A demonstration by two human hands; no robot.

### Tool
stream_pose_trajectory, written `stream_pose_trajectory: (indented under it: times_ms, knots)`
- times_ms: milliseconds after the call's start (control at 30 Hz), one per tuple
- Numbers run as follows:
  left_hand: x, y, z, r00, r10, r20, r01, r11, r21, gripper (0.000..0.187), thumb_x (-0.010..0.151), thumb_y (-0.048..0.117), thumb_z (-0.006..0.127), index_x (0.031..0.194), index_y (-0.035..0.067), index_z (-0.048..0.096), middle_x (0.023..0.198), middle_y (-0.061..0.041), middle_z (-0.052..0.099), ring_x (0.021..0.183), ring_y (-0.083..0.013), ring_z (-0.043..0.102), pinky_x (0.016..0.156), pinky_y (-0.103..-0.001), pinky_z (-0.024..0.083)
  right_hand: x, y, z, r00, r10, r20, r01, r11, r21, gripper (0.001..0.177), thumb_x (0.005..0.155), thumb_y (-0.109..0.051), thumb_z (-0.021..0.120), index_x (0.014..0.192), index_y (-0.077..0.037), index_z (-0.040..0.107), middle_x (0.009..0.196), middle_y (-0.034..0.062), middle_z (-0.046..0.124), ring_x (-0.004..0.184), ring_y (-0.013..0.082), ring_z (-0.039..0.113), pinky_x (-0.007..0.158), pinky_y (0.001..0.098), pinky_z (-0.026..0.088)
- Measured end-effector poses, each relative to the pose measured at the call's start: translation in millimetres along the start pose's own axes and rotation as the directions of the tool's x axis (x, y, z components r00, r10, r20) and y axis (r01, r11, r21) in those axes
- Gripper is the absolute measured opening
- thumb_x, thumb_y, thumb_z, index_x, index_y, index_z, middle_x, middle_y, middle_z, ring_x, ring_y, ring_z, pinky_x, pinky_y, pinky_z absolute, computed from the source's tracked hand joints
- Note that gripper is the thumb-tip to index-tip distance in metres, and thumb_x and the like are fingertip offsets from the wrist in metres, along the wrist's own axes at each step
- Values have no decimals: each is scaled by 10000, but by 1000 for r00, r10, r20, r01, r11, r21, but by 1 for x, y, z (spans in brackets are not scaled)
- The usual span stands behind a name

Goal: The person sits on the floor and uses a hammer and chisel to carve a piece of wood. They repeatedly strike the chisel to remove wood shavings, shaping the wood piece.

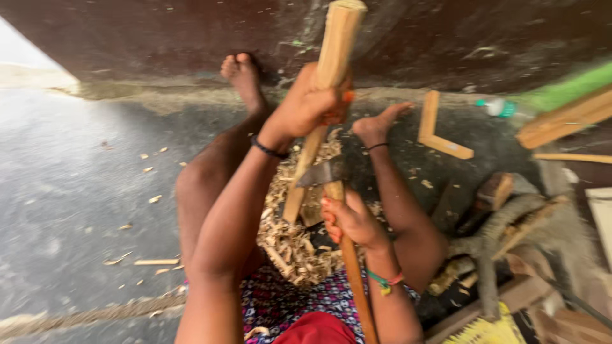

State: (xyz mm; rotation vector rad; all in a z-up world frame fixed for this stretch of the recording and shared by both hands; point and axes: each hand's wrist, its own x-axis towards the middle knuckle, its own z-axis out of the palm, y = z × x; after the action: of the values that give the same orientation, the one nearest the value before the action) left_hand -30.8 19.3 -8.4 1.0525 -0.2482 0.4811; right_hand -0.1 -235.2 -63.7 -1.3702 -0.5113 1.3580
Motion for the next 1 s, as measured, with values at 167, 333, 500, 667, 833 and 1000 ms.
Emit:
stream_pose_trajectory:
  times_ms: [167,333,500,667,833,1000]
  knots:
    - [8,11,-2,991,126,36,-130,916,381,172,1047,188,631,1021,30,567,833,-9,622,750,-75,603,657,-248,487,1,15,-7,996,-77,-38,80,993,90,173,1021,-190,582,1107,-55,515,735,7,482,505,77,481,435,245,433]
    - [-1,4,21,981,172,-93,-140,949,281,350,1038,299,675,1223,44,523,854,0,541,745,-56,520,628,-245,431,-5,14,-13,998,-53,-38,58,987,147,217,1009,-199,576,1150,-49,507,747,12,495,499,78,488,433,242,437]
    - [0,2,38,904,362,-228,-149,766,625,354,1013,307,674,1198,20,579,766,-3,639,664,-49,633,568,-257,514,-27,-30,10,990,-93,-102,92,996,-16,231,993,-193,578,1157,-49,504,732,34,497,476,89,481,411,247,434]
    - [6,-3,28,904,371,-213,-173,771,613,333,1070,297,673,1195,5,574,753,-17,610,643,-69,588,556,-271,489,-100,-89,-1,964,-225,-140,249,950,187,392,976,-239,622,1265,-4,500,778,47,468,557,146,455,489,301,436]
    - [11,-12,26,915,364,-170,-196,774,602,350,1066,292,667,1243,7,567,740,-7,625,623,-67,606,552,-264,493,-146,-99,-19,910,-407,-82,413,871,268,430,958,-193,696,1321,-54,511,791,76,449,606,168,434,540,329,429]
    - [13,-19,32,947,272,-171,-151,847,509,411,1029,297,678,1287,5,547,772,0,653,609,-62,612,526,-259,507,-53,-37,-21,998,-64,-30,70,936,344,365,957,-290,614,1209,-36,541,730,1,447,519,96,436,458,262,408]
